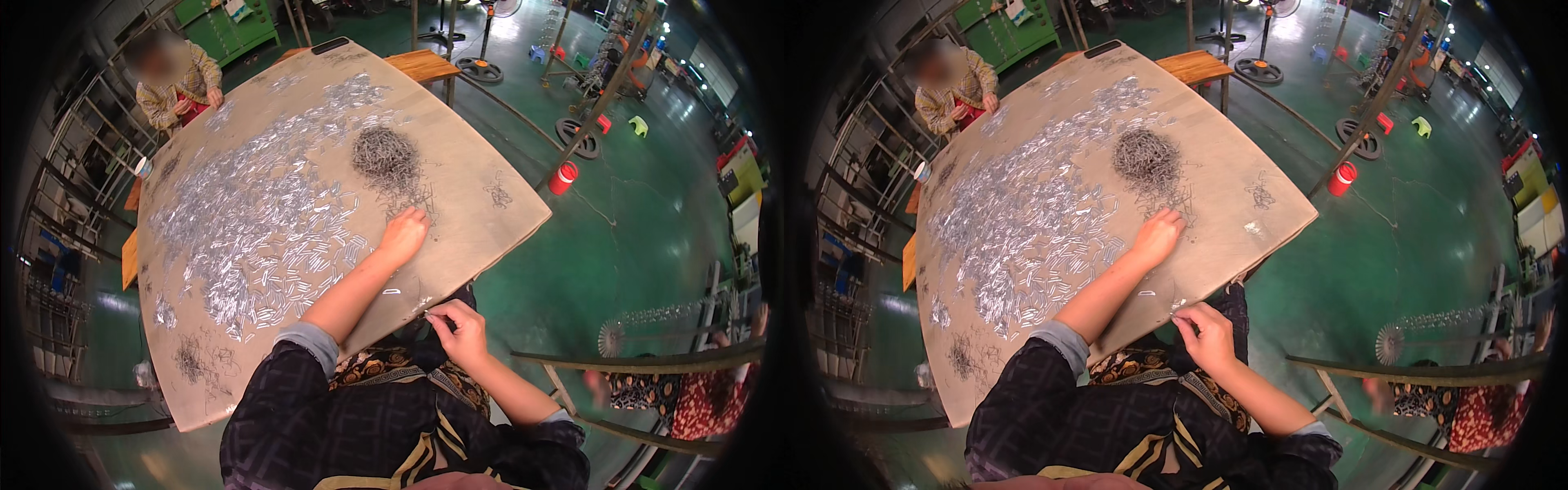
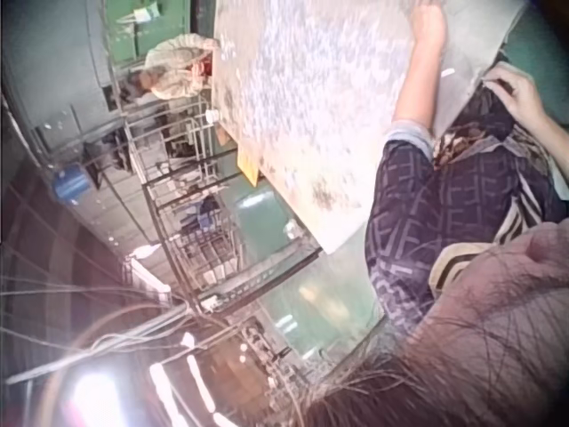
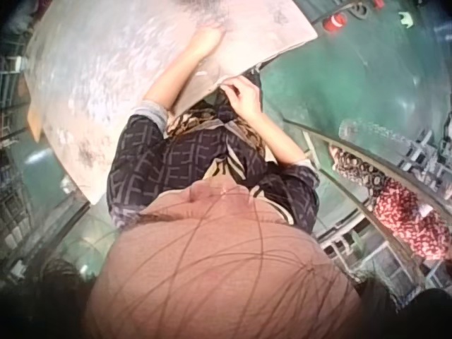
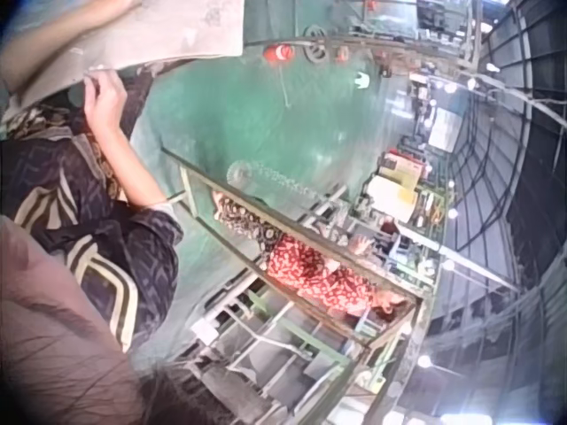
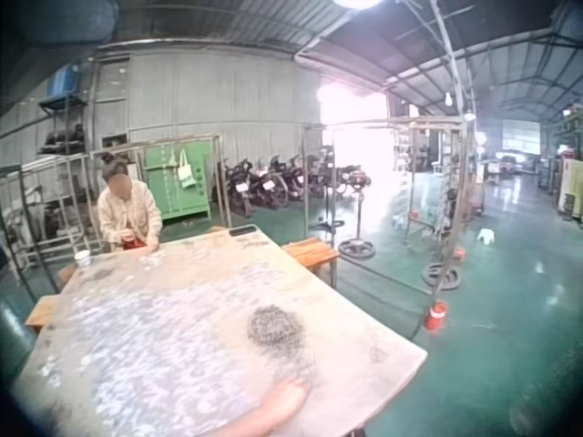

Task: The person picks small silver pieces and dark wire from a table, attaches them together by hand, and hangs the assembled items on a nearby metal rack. The process repeats with multiple units.

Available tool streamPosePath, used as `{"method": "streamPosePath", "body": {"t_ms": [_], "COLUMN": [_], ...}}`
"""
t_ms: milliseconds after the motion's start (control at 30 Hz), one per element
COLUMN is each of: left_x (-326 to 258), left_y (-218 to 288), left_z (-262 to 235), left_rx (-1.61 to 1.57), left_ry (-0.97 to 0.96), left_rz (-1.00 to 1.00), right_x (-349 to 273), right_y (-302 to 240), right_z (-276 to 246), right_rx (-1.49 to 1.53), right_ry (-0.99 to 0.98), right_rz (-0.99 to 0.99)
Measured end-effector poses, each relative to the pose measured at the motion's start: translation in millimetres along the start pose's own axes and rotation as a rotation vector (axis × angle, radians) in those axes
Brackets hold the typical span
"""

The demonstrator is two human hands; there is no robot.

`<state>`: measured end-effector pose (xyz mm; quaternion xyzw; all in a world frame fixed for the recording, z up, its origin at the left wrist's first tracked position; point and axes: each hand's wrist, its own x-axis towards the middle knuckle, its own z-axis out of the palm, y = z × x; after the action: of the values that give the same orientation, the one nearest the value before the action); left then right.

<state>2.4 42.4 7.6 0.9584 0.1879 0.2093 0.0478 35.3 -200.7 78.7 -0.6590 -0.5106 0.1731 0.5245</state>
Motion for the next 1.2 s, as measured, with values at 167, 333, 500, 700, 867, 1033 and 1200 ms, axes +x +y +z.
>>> {"method": "streamPosePath", "body": {"t_ms": [167,333,500,700,867,1033,1200], "left_x": [15,3,-33,-71,-101,-109,-121], "left_y": [7,-3,-18,27,70,78,88], "left_z": [3,-8,-22,-71,-92,-93,-87], "left_rx": [0.094,-0.23,-0.819,-1.334,-1.387,-1.295,-1.144], "left_ry": [-0.054,0.043,-0.224,-0.219,-0.136,-0.079,0.11], "left_rz": [0.029,-0.12,-0.564,-0.54,-0.32,-0.325,-0.248], "right_x": [-3,-4,-2,1,4,3,1], "right_y": [2,8,11,11,9,4,3], "right_z": [-4,-4,2,5,5,7,9], "right_rx": [-0.015,-0.033,-0.015,-0.008,-0.017,-0.01,0.01], "right_ry": [0.018,0.036,0.043,0.04,0.01,-0.009,-0.047], "right_rz": [-0.023,-0.009,0.01,0.023,0.02,0.029,0.067]}}
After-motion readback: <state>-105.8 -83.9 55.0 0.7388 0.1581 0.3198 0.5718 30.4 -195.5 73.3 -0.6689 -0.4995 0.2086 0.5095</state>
